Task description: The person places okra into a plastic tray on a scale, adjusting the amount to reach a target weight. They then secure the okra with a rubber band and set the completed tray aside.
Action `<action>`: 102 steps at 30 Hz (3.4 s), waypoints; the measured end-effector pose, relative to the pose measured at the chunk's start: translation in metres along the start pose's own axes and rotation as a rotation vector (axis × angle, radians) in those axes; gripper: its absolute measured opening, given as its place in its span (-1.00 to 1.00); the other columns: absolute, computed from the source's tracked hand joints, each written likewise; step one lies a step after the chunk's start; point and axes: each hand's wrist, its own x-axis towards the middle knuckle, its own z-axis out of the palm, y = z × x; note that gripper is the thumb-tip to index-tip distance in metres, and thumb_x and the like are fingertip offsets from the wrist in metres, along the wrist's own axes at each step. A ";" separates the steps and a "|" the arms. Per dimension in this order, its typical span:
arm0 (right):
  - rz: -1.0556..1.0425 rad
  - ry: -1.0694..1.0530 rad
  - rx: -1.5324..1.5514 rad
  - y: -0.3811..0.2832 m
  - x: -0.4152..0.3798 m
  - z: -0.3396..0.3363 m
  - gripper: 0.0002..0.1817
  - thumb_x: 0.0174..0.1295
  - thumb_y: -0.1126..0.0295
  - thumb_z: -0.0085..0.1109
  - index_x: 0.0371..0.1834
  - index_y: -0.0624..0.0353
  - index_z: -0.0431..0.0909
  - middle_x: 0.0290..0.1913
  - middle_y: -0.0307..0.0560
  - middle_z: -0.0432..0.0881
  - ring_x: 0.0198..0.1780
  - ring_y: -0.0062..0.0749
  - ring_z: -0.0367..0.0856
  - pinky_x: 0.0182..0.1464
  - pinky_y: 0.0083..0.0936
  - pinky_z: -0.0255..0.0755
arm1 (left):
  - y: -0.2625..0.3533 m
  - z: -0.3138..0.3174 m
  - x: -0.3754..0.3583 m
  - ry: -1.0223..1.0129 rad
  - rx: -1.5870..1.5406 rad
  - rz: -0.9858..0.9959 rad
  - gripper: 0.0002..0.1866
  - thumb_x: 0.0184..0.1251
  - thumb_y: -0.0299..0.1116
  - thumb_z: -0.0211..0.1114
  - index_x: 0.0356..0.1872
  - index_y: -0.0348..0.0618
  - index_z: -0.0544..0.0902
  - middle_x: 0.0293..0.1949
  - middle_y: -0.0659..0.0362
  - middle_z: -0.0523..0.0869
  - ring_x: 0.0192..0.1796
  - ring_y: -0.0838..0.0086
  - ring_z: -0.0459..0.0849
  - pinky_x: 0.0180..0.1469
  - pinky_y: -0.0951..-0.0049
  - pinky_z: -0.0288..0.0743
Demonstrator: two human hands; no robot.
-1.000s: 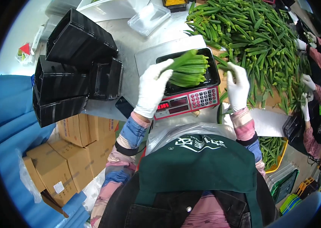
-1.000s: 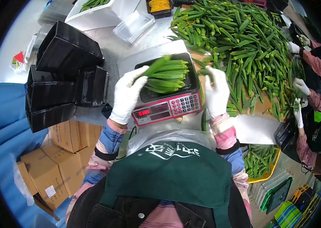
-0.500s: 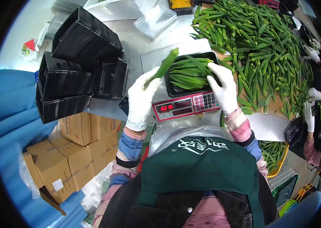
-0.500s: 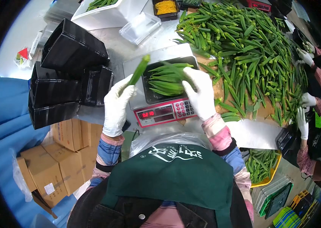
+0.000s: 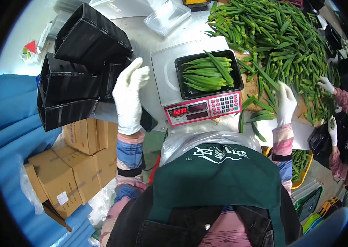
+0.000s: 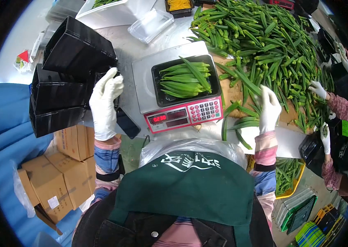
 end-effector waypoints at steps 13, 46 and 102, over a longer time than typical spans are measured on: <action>-0.414 -0.081 -0.345 0.010 -0.017 0.055 -0.60 0.26 0.43 0.37 0.19 0.17 0.68 0.14 -0.02 0.70 0.18 -0.28 0.63 0.26 -0.41 0.47 | -0.022 0.019 0.012 -0.039 0.307 0.127 -0.63 0.52 -0.37 0.29 0.25 -0.30 0.61 0.03 0.13 0.76 -0.01 0.55 0.69 0.11 0.52 0.55; -0.537 -0.174 -0.431 -0.024 -0.008 0.107 -0.71 0.24 0.64 0.23 0.01 0.17 0.71 -0.02 -0.04 0.71 0.04 -0.16 0.64 0.16 -0.34 0.48 | -0.189 0.072 0.321 -0.411 0.924 0.415 -0.61 0.45 -0.02 0.14 -0.04 -0.07 0.76 -0.12 -0.05 0.78 -0.04 0.05 0.74 0.05 0.15 0.55; -0.292 -0.183 -0.418 0.000 -0.011 0.096 -0.73 0.29 0.64 0.19 0.01 0.18 0.72 0.02 -0.02 0.73 0.11 -0.21 0.64 0.23 -0.37 0.47 | -0.190 0.108 0.331 -0.524 1.161 0.557 -0.74 0.45 -0.21 0.07 -0.17 -0.07 0.69 -0.23 -0.14 0.76 -0.11 -0.05 0.75 -0.05 0.02 0.60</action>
